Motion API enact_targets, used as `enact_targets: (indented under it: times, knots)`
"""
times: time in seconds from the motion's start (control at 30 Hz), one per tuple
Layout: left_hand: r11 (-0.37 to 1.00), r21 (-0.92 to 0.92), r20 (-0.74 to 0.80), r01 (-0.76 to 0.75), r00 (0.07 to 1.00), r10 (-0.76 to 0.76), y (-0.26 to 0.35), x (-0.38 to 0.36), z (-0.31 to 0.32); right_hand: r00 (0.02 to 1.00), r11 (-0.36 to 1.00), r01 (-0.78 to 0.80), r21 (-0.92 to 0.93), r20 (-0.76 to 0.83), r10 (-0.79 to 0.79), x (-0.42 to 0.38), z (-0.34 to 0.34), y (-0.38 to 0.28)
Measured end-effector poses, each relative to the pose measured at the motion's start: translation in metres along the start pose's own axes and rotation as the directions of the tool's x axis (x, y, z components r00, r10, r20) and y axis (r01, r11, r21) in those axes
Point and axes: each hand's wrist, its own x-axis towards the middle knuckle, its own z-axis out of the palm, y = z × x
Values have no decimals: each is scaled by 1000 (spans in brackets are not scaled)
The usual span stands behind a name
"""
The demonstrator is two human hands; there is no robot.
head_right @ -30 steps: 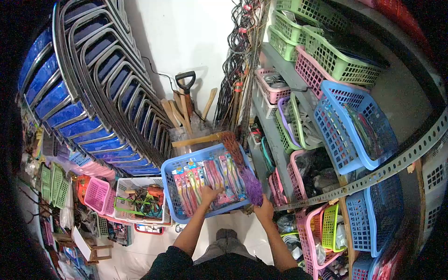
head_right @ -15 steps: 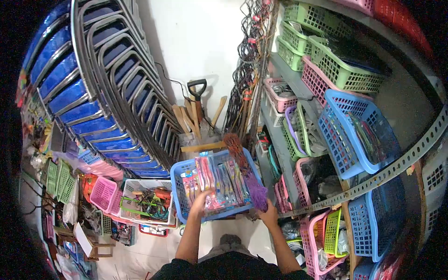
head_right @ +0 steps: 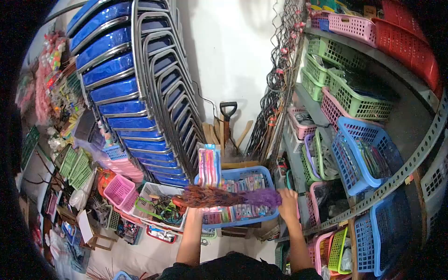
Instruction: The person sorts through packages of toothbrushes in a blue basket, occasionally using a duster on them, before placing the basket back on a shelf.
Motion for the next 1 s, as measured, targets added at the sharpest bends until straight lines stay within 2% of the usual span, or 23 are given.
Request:
enact_targets:
  times: [0.03,0.07,0.1,0.13,0.23,0.27,0.3,0.37,0.4,0.43,0.47,0.53,0.57,0.63,0.67,0.7,0.77,0.83,0.87,0.9,0.93,0.97,1.0]
  knots:
    - [1000,8,5,-7,1000,7,-15,3,52,1000,1000,9,4,-6,-9,13,-1,-2]
    - [977,156,-259,-142,949,180,-28,4,89,999,999,-21,-38,-38,19,27,-2,-2]
    - [917,328,-473,-225,801,366,-35,2,118,996,995,-55,-79,-72,49,38,-2,-3]
    - [950,285,-520,-129,812,266,-36,0,140,996,996,-52,-77,-77,46,46,-2,-2]
    - [951,278,-396,-133,887,240,-41,-3,187,988,990,-105,-91,-121,94,61,-6,-5]
    - [938,300,-445,-171,845,297,-45,-2,202,992,998,-1,-65,-128,-7,60,-14,-8]
    - [945,244,-395,-218,868,302,-35,-4,199,984,994,103,-41,-138,-108,61,-18,-11]
    - [987,133,-177,-86,978,109,-38,-20,195,982,987,160,-20,-101,-161,53,-19,-4]
    - [979,172,-121,-106,984,128,-35,-15,208,974,977,214,-2,-70,-213,56,-22,-4]
    - [926,332,-315,-182,903,290,-43,-13,221,973,976,218,-5,-79,-217,60,-23,-5]
    - [924,336,-310,-180,906,290,-37,-12,199,981,988,153,-30,-118,-156,63,-22,-8]
    - [937,277,35,-212,977,210,-33,-9,198,981,999,24,-44,-192,-32,69,-23,-18]
    - [890,403,-372,-212,851,371,-44,-9,199,981,999,21,-43,-194,-29,69,-19,-16]
    - [933,324,-247,-157,938,244,-40,-15,191,974,994,-68,-87,-220,48,71,-7,-12]
    - [933,324,-246,-157,938,243,-39,-17,186,979,997,-49,-56,-199,37,69,-6,-13]
    - [922,339,-244,-188,929,279,-40,-18,191,979,997,-47,-56,-201,35,66,-9,-14]
    - [909,354,-235,-221,919,316,-43,-17,201,965,981,193,31,-185,-184,57,-18,-16]
    - [868,453,-410,-203,817,404,-57,-12,259,958,976,213,46,-204,-200,54,-23,-24]
    - [899,431,-409,-81,870,274,-45,-18,219,962,985,170,18,-222,-162,55,-24,-26]
    - [959,155,-662,237,745,-77,-30,-35,197,963,992,125,-9,-241,-123,55,-25,-28]
    - [945,325,-589,28,788,179,-37,-22,170,963,993,121,-9,-242,-119,57,-22,-28]
    - [864,469,-470,-185,775,421,-44,-9,154,956,999,36,-8,-290,-36,60,-17,-27]
    - [921,385,-277,-65,943,182,-42,-20,186,940,999,-49,-3,-338,45,63,-13,-25]
